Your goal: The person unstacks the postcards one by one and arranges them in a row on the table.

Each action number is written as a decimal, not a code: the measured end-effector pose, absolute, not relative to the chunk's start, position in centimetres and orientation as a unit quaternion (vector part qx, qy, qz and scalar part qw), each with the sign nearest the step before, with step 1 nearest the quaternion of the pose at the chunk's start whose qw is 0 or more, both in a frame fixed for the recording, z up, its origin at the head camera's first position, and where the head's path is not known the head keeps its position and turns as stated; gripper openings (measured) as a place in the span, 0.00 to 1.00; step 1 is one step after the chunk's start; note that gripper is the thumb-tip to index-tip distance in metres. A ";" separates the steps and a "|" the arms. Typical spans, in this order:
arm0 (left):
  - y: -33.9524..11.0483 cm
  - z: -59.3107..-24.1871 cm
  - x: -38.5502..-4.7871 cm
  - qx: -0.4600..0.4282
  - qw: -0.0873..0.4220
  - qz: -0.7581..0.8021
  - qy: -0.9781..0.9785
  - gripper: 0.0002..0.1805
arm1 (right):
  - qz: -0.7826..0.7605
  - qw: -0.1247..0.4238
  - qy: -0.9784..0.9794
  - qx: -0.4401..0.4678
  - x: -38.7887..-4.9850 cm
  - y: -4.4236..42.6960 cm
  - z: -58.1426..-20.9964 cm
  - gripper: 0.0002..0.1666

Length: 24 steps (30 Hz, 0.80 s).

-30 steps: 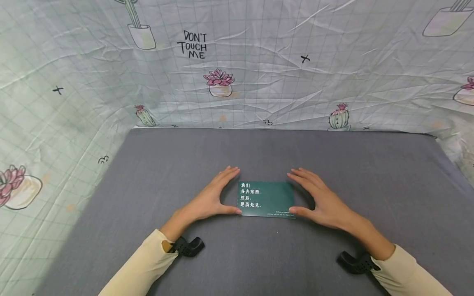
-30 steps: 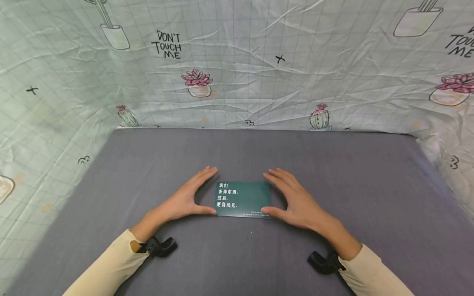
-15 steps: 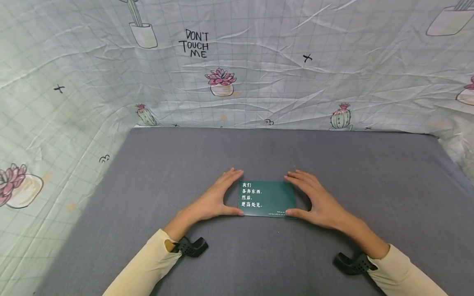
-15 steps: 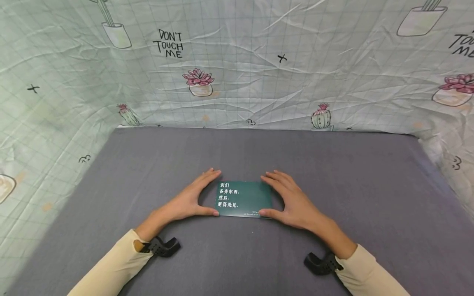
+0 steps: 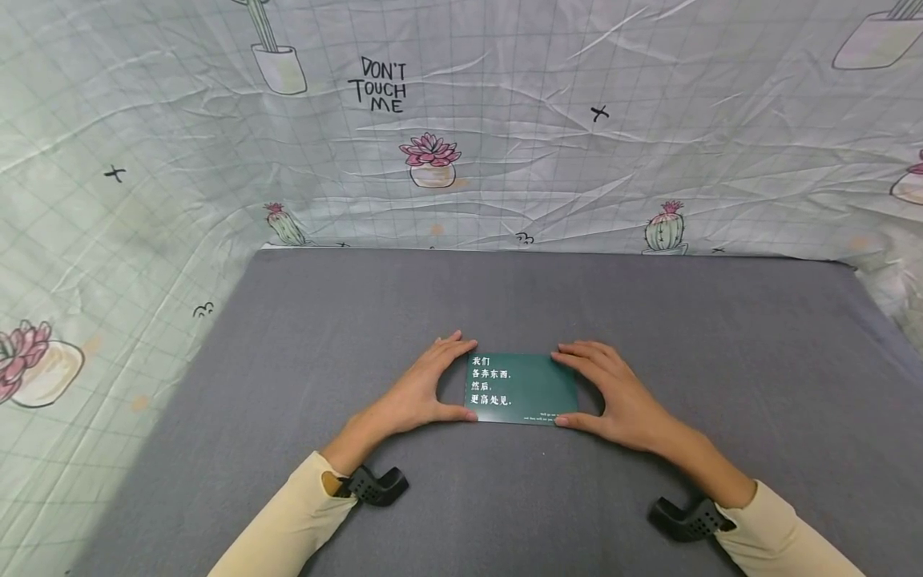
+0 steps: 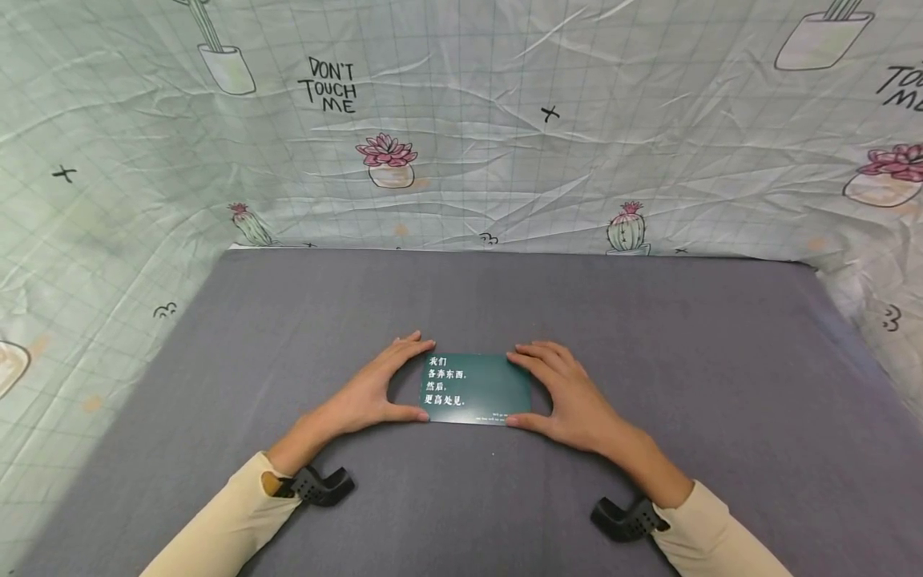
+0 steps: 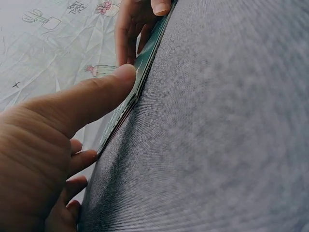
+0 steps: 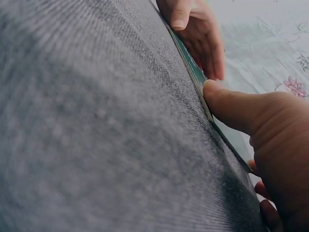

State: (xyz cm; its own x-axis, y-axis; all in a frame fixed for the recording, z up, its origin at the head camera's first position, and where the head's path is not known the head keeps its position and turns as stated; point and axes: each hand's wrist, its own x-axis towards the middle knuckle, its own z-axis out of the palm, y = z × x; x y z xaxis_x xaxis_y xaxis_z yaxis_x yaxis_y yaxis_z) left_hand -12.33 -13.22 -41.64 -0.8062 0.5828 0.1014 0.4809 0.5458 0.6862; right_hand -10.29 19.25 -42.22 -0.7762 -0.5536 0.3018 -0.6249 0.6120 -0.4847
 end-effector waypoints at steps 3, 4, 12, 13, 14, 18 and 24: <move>-13.2 -41.7 -12.3 0.308 0.066 0.367 0.875 0.55 | 0.296 0.066 -0.893 0.332 -10.3 19.2 -42.3 0.48; -13.2 -41.7 -12.3 0.311 0.063 0.365 0.875 0.55 | 0.298 0.068 -0.892 0.333 -10.2 19.2 -42.3 0.47; -13.2 -41.9 -12.3 0.340 0.030 0.347 0.873 0.55 | 0.313 0.070 -0.884 0.341 -10.2 19.2 -42.4 0.47; -13.2 -41.9 -12.3 0.341 0.029 0.346 0.873 0.55 | 0.315 0.069 -0.883 0.342 -10.1 19.2 -42.4 0.47; -13.2 -41.9 -12.3 0.342 0.028 0.346 0.873 0.55 | 0.317 0.069 -0.882 0.343 -10.1 19.2 -42.4 0.47; -13.2 -41.9 -12.2 0.354 0.020 0.344 0.869 0.55 | 0.319 0.071 -0.881 0.343 -10.0 19.0 -42.3 0.47; -13.0 -41.6 -12.1 0.383 0.000 0.340 0.859 0.54 | 0.317 0.077 -0.881 0.343 -10.0 19.0 -42.2 0.48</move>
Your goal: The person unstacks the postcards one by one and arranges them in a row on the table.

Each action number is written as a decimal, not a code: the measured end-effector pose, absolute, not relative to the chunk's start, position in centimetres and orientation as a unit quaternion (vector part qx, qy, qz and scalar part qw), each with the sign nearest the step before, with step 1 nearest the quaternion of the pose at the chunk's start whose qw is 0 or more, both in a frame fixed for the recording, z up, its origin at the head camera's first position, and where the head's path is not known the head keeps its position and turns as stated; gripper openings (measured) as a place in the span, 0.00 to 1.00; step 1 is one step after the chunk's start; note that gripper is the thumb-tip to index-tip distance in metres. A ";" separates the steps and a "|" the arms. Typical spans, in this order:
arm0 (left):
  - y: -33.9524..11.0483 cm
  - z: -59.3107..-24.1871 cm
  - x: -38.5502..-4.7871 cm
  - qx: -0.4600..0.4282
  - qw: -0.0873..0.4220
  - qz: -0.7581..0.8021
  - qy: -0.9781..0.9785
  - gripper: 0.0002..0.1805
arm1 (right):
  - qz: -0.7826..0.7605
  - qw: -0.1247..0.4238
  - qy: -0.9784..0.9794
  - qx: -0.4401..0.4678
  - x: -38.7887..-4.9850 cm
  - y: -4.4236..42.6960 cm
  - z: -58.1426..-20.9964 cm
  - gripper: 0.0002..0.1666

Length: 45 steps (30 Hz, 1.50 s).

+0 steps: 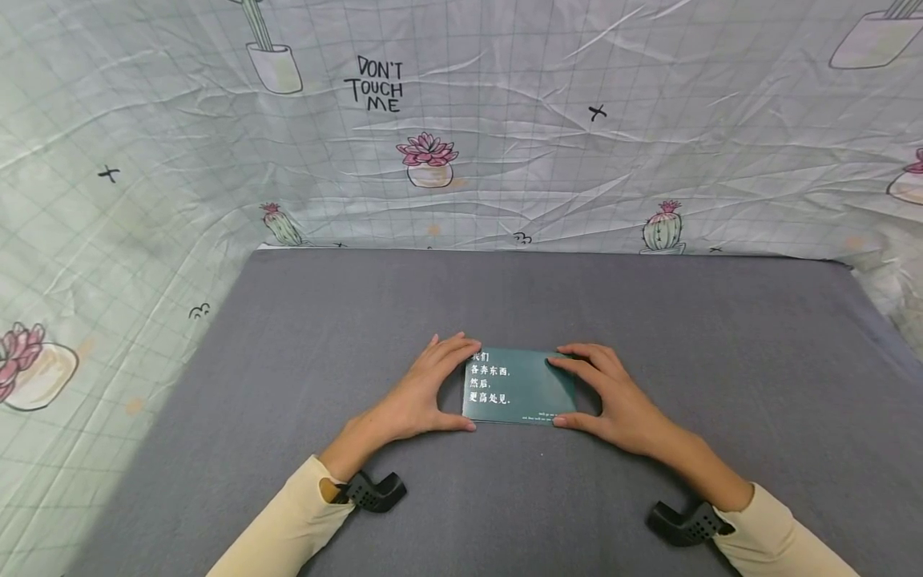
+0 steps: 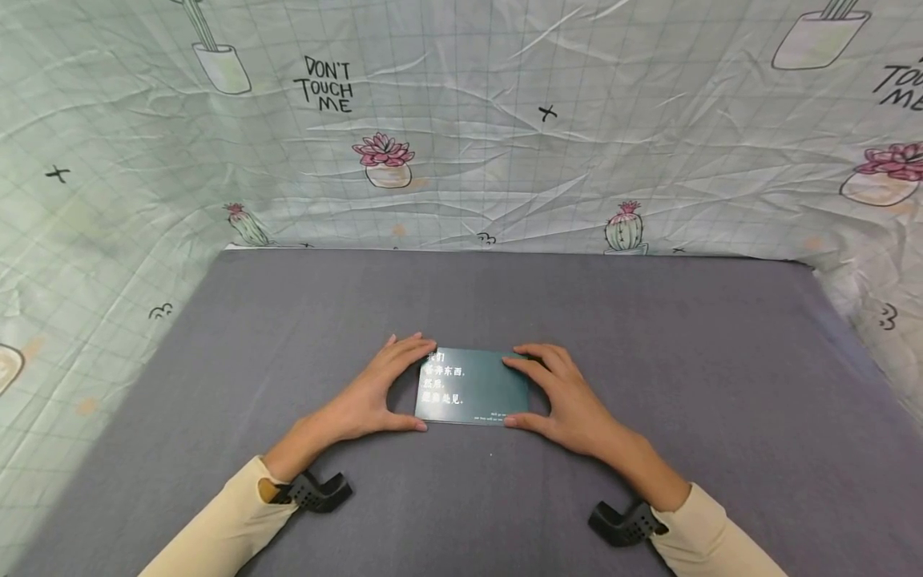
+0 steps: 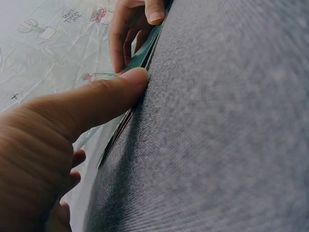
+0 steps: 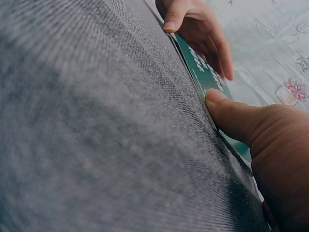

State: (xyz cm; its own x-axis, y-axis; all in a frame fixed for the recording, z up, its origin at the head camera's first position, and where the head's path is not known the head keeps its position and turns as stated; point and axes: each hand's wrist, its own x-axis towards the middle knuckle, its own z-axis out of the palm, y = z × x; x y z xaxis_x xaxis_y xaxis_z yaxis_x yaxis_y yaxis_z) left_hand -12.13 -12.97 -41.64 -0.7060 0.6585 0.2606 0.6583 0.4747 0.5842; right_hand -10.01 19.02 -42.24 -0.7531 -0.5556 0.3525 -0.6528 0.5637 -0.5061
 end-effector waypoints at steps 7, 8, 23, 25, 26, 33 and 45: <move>-12.8 -41.3 -12.2 0.384 -0.004 0.369 0.846 0.49 | 0.315 0.065 -0.884 0.341 -9.9 19.2 -42.1 0.46; -12.8 -41.2 -12.2 0.384 -0.005 0.373 0.844 0.49 | 0.316 0.061 -0.884 0.339 -9.9 19.2 -42.0 0.46; -14.0 -39.2 -12.4 0.371 -0.014 0.444 0.816 0.47 | 0.317 0.053 -0.871 0.371 -10.2 19.6 -40.5 0.51; -14.2 -39.1 -12.4 0.368 -0.011 0.446 0.816 0.47 | 0.317 0.053 -0.869 0.376 -10.3 19.6 -40.4 0.51; -14.3 -39.1 -12.4 0.368 -0.010 0.446 0.816 0.47 | 0.317 0.054 -0.869 0.377 -10.4 19.5 -40.3 0.51; -15.3 -38.8 -12.6 0.359 0.004 0.452 0.817 0.46 | 0.327 0.060 -0.864 0.379 -10.9 18.7 -39.7 0.49; -17.1 -38.3 -12.8 0.340 0.004 0.430 0.836 0.50 | 0.340 0.060 -0.864 0.368 -11.7 17.0 -38.9 0.46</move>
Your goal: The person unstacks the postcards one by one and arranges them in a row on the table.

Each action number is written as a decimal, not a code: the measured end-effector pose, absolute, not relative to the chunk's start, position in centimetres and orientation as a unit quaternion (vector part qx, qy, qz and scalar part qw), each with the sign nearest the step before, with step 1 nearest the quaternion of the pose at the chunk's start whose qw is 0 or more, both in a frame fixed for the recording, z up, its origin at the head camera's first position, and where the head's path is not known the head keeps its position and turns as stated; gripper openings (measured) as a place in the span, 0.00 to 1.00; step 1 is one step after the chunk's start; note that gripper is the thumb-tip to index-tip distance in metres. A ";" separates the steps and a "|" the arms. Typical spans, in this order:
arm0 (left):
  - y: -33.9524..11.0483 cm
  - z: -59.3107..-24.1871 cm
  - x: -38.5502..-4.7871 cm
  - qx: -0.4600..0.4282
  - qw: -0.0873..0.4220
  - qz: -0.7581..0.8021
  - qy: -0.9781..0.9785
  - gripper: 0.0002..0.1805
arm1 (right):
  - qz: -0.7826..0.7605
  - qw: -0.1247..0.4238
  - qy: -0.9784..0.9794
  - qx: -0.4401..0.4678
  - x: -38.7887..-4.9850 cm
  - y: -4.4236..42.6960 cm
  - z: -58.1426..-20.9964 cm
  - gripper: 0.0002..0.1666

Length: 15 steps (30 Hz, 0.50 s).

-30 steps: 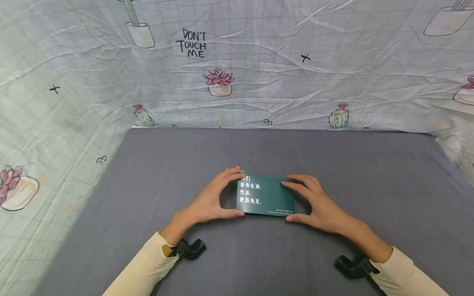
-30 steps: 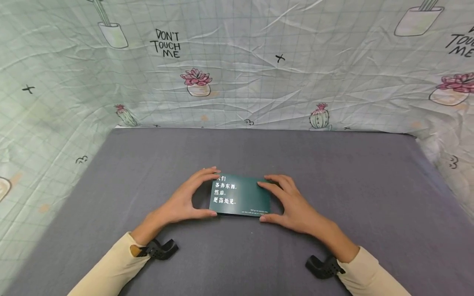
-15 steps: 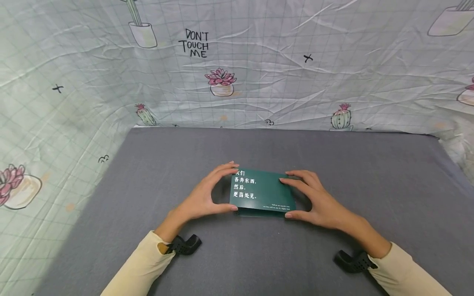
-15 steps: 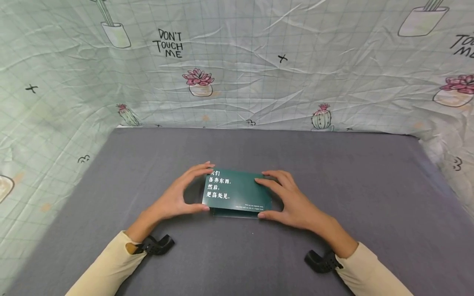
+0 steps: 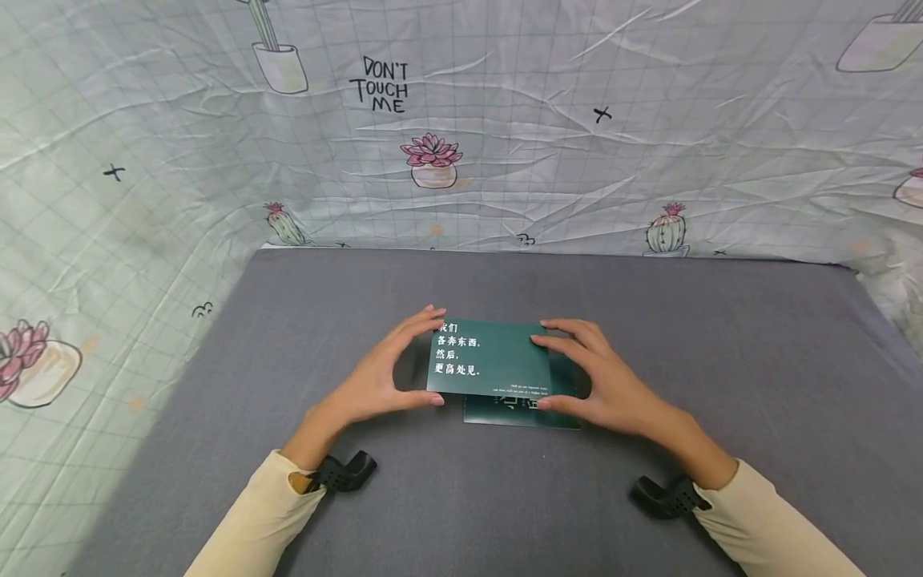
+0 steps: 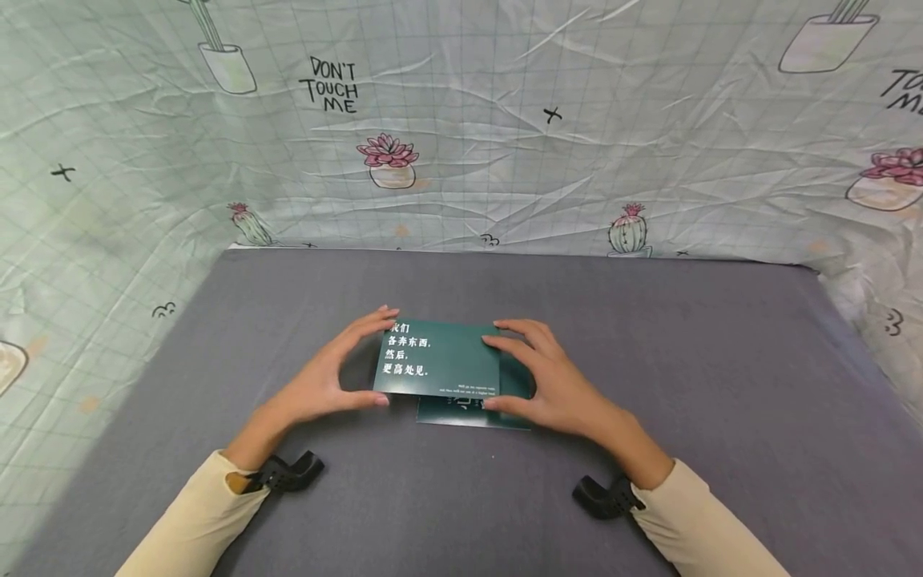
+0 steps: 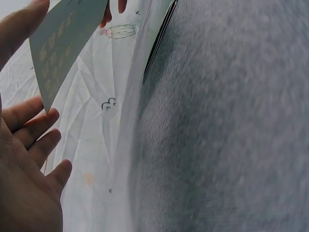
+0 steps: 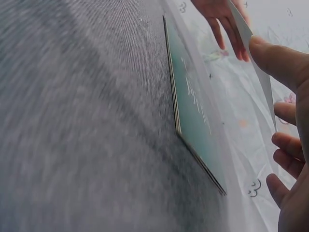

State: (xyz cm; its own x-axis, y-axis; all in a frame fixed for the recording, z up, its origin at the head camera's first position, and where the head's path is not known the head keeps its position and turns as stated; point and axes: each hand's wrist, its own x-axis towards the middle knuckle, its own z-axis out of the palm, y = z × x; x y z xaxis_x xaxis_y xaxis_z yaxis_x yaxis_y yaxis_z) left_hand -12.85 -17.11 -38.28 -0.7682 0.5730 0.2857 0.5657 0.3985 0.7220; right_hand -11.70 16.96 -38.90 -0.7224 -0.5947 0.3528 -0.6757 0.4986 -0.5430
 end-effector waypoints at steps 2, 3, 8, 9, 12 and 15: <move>-17.4 -38.2 -12.9 0.337 0.002 0.426 0.839 0.51 | 0.341 0.056 -0.865 0.364 -11.8 16.6 -38.9 0.46; -17.5 -38.2 -12.9 0.334 0.001 0.425 0.841 0.51 | 0.342 0.054 -0.865 0.363 -11.9 16.5 -38.8 0.46; -18.0 -38.0 -13.1 0.327 -0.002 0.420 0.847 0.50 | 0.347 0.052 -0.865 0.359 -12.2 15.7 -38.7 0.46; -18.1 -38.0 -13.1 0.326 -0.003 0.420 0.847 0.50 | 0.348 0.054 -0.864 0.359 -12.2 15.6 -38.7 0.46; -18.5 -37.9 -13.2 0.327 -0.002 0.420 0.847 0.50 | 0.351 0.057 -0.861 0.363 -12.4 15.2 -38.6 0.46; -18.9 -37.8 -13.4 0.321 0.002 0.420 0.849 0.50 | 0.354 0.060 -0.858 0.366 -12.6 14.7 -38.6 0.46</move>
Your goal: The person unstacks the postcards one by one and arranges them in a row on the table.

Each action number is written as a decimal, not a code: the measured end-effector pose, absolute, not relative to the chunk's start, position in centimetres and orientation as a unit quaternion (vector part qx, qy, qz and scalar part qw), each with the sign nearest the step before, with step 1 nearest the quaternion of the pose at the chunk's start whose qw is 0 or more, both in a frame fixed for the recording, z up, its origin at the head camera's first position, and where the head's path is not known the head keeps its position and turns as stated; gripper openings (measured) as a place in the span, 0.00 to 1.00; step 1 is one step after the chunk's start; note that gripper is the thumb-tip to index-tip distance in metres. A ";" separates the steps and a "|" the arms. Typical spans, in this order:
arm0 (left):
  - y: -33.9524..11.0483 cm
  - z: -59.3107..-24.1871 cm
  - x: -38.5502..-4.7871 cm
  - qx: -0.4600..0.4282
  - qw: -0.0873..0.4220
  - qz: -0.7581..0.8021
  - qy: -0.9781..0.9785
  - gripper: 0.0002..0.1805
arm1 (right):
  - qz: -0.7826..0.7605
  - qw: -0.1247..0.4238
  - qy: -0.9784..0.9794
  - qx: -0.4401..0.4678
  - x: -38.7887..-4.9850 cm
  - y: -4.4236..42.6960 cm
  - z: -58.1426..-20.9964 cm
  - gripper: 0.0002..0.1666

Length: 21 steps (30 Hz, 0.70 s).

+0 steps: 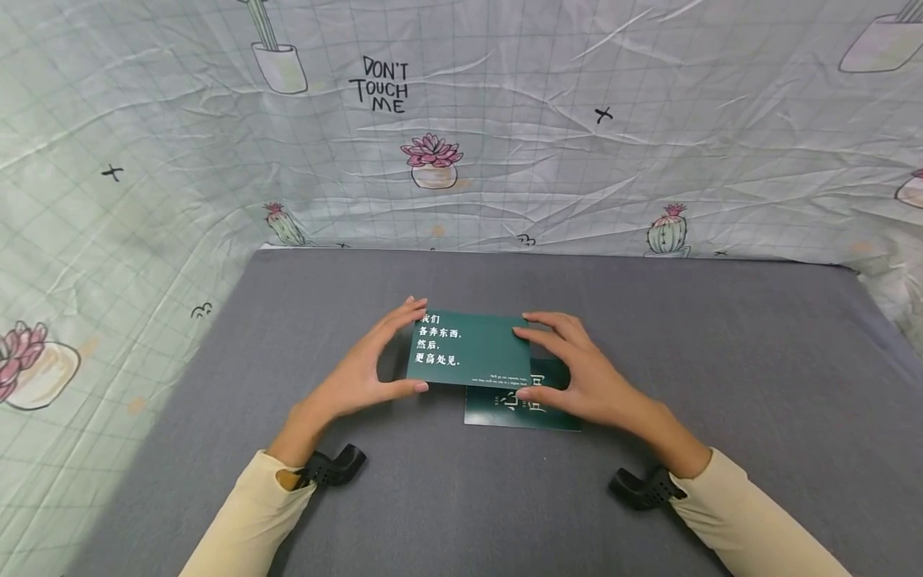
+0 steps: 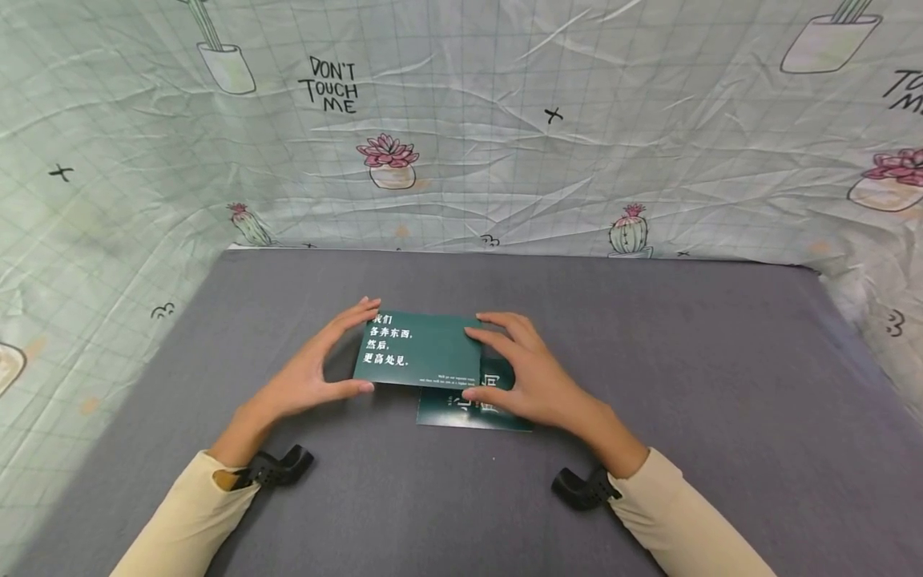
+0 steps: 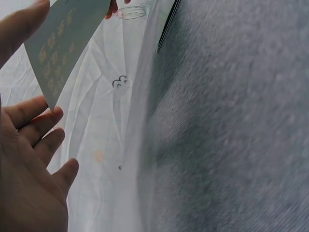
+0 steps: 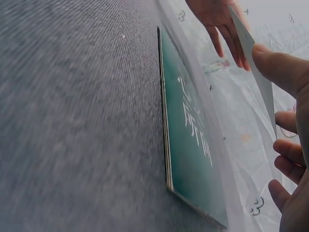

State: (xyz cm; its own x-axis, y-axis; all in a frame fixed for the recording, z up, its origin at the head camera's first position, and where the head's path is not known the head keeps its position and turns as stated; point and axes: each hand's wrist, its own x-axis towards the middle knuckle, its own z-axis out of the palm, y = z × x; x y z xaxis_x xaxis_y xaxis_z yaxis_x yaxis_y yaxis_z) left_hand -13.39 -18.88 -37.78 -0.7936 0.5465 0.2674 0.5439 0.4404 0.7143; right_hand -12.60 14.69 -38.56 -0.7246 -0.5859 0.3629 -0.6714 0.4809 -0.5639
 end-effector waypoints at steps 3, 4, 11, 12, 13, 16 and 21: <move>-19.2 -37.7 -13.4 0.312 0.006 0.416 0.854 0.50 | 0.360 0.060 -0.857 0.363 -12.8 14.1 -38.5 0.46; -19.3 -37.7 -13.5 0.310 0.006 0.414 0.856 0.50 | 0.362 0.060 -0.857 0.361 -12.9 14.0 -38.5 0.45; -18.8 -34.7 -12.2 0.274 0.023 0.421 0.864 0.47 | 0.370 0.055 -0.860 0.348 -13.2 12.5 -38.5 0.46; -18.8 -34.3 -12.0 0.269 0.024 0.420 0.866 0.46 | 0.371 0.052 -0.860 0.346 -13.3 12.3 -38.5 0.46; -19.0 -34.3 -12.0 0.267 0.023 0.419 0.868 0.46 | 0.372 0.050 -0.861 0.344 -13.4 12.1 -38.5 0.46; -19.4 -34.3 -12.3 0.265 0.017 0.415 0.870 0.46 | 0.369 0.045 -0.864 0.340 -13.6 11.5 -38.5 0.46; -20.2 -34.5 -12.7 0.267 0.008 0.419 0.868 0.45 | 0.369 0.037 -0.867 0.333 -14.1 10.3 -38.6 0.46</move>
